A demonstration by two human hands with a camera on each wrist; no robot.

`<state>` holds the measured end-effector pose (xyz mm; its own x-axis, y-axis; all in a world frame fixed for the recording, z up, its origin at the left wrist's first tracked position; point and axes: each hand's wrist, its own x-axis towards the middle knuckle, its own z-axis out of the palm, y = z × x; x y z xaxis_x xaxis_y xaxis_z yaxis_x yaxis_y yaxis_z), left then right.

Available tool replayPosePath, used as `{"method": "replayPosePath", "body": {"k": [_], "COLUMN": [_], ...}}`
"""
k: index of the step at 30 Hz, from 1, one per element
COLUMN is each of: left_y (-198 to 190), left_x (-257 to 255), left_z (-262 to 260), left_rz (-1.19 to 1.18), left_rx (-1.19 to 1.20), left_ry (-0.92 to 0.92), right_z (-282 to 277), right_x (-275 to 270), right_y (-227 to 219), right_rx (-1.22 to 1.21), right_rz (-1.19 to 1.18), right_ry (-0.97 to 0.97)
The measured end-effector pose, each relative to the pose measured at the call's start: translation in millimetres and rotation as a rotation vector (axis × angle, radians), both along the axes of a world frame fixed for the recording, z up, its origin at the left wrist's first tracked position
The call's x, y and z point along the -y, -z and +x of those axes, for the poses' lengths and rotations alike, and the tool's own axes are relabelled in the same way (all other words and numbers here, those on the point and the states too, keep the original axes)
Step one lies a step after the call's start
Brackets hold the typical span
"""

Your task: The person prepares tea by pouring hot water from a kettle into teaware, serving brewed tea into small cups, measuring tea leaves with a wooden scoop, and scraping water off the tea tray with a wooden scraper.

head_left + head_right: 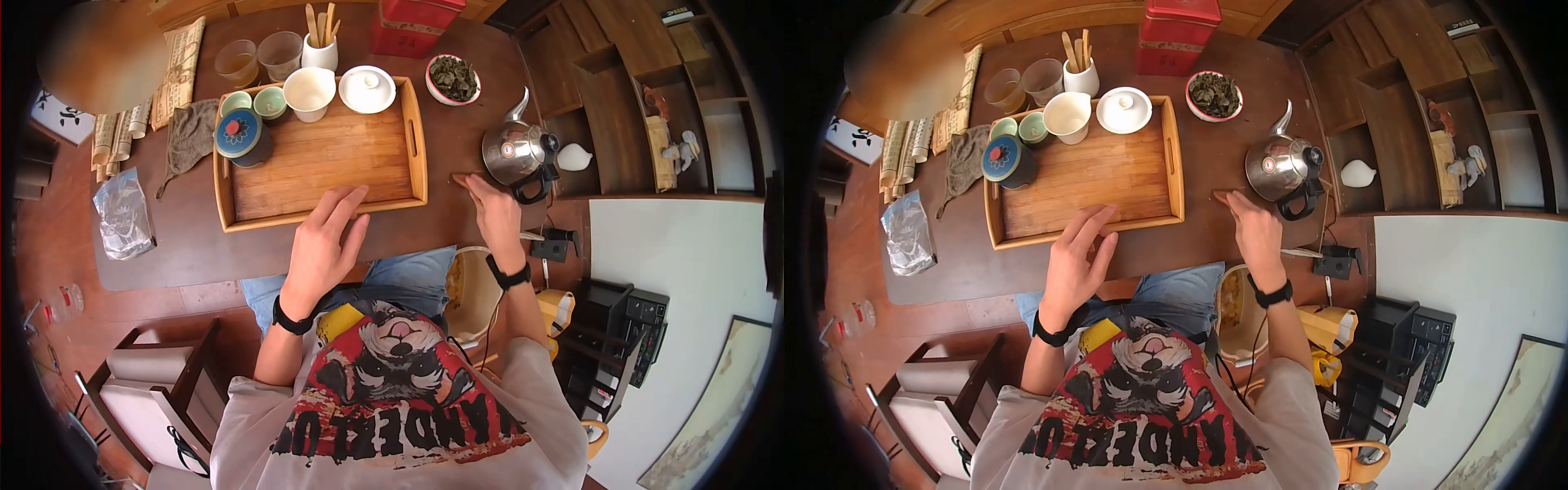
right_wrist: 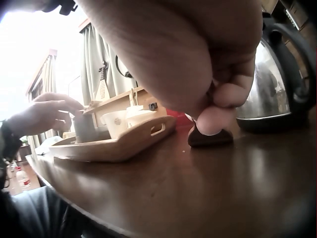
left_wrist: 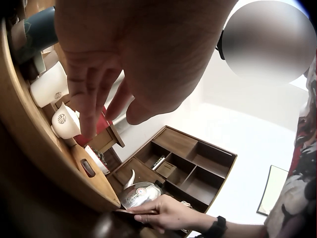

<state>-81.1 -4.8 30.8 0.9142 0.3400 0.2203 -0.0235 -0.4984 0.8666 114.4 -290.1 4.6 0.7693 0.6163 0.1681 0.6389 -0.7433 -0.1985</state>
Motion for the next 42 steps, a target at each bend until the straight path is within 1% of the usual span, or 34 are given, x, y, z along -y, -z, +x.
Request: {"method": "replayPosePath", "body": {"k": [2,4,6,7,9,11,12,14,15,17,18,20,21,23,24,27,30,32,33,34,35,36,37,38,39,41,42], "left_y": [3.3,3.6,3.8,4.0,3.6,2.8,1.9,-0.5,-1.0,-1.8,-3.4,-6.1,-5.4,-2.3,-2.2,-3.3,-3.3,-1.7,-2.2,-2.3,-2.3,-2.3,-2.2,-2.2,-1.8,-1.2,-2.4], "left_x": [1.8,3.1,4.4,4.5,4.9,6.1,6.8,8.2,9.2,11.4,12.4,14.7,16.0,18.5,20.5,25.6,33.1,36.7,38.1,40.1,42.6,44.4,45.7,46.6,47.3,48.2,48.4], "left_z": [1.4,1.7,1.5,1.4,1.0,-0.2,-1.1,-2.6,-4.0,-6.3,-7.9,-10.1,-10.7,-9.4,-8.7,-4.4,-1.3,1.1,2.6,3.6,2.8,2.1,3.1,4.7,5.6,5.5,4.6], "left_rz": [0.018,0.017,0.020,0.024,0.033,0.025,0.030,0.047,0.055,0.050,0.059,0.042,0.046,0.048,0.050,0.071,0.081,0.078,0.078,0.072,0.065,0.066,0.063,0.063,0.071,0.082,0.091], "left_rx": [0.031,0.033,0.038,0.037,0.037,0.029,0.026,0.025,0.021,0.016,0.012,-0.005,-0.009,-0.012,-0.014,-0.030,-0.010,-0.026,-0.018,-0.020,-0.030,-0.032,-0.034,-0.035,-0.033,-0.011,-0.009], "left_ry": [0.018,0.031,0.038,0.045,0.056,0.062,0.068,0.067,0.075,0.057,0.070,0.043,0.061,0.038,0.056,0.080,0.109,0.139,0.148,0.161,0.174,0.176,0.183,0.189,0.194,0.202,0.202], "right_z": [-25.2,-46.2,-60.6,-60.4,-49.2,-33.4,-24.1,-7.4,-0.3,11.1,13.1,12.4,8.4,2.3,-3.1,-24.9,-44.1,-57.0,-66.5,-73.3,-76.9,-77.6,-75.5,-71.5,-65.1,-43.6,-32.2], "right_x": [14.1,27.5,37.1,43.8,44.3,34.9,26.1,5.8,-2.3,-12.8,-11.8,-6.5,0.3,18.9,30.2,77.0,139.8,177.4,193.5,207.7,209.3,208.3,204.1,192.2,174.4,127.4,107.9], "right_y": [-4.3,-4.9,-10.3,-8.8,-20.4,-28.8,-29.6,-26.0,-21.4,-14.1,-10.4,-2.6,-1.6,-5.7,-10.3,-21.7,-31.9,-32.1,-29.0,-25.3,-28.5,-27.7,-24.1,-25.1,-29.6,-42.4,-44.7], "right_rx": [-0.063,-0.068,-0.095,-0.098,-0.118,-0.127,-0.129,-0.054,-0.056,-0.028,-0.029,-0.034,-0.038,-0.059,-0.061,-0.049,-0.019,-0.318,-0.315,-0.323,-0.336,-0.339,-0.317,-0.291,-0.289,-0.143,-0.141], "right_rz": [-0.014,-0.047,-0.084,-0.047,-0.053,-0.036,-0.031,0.000,0.009,-0.032,-0.022,-0.021,-0.015,-0.074,-0.070,-0.240,-0.307,-0.840,-0.839,-0.746,-0.653,-0.651,-0.474,-0.295,-0.287,0.023,0.052], "right_ry": [0.014,0.036,0.017,-0.019,-0.050,-0.115,-0.110,-0.231,-0.224,-0.397,-0.384,-0.436,-0.418,-0.488,-0.470,-0.517,-0.466,-0.278,-0.266,-0.225,-0.190,-0.188,-0.167,-0.146,-0.141,-0.248,-0.271]}}
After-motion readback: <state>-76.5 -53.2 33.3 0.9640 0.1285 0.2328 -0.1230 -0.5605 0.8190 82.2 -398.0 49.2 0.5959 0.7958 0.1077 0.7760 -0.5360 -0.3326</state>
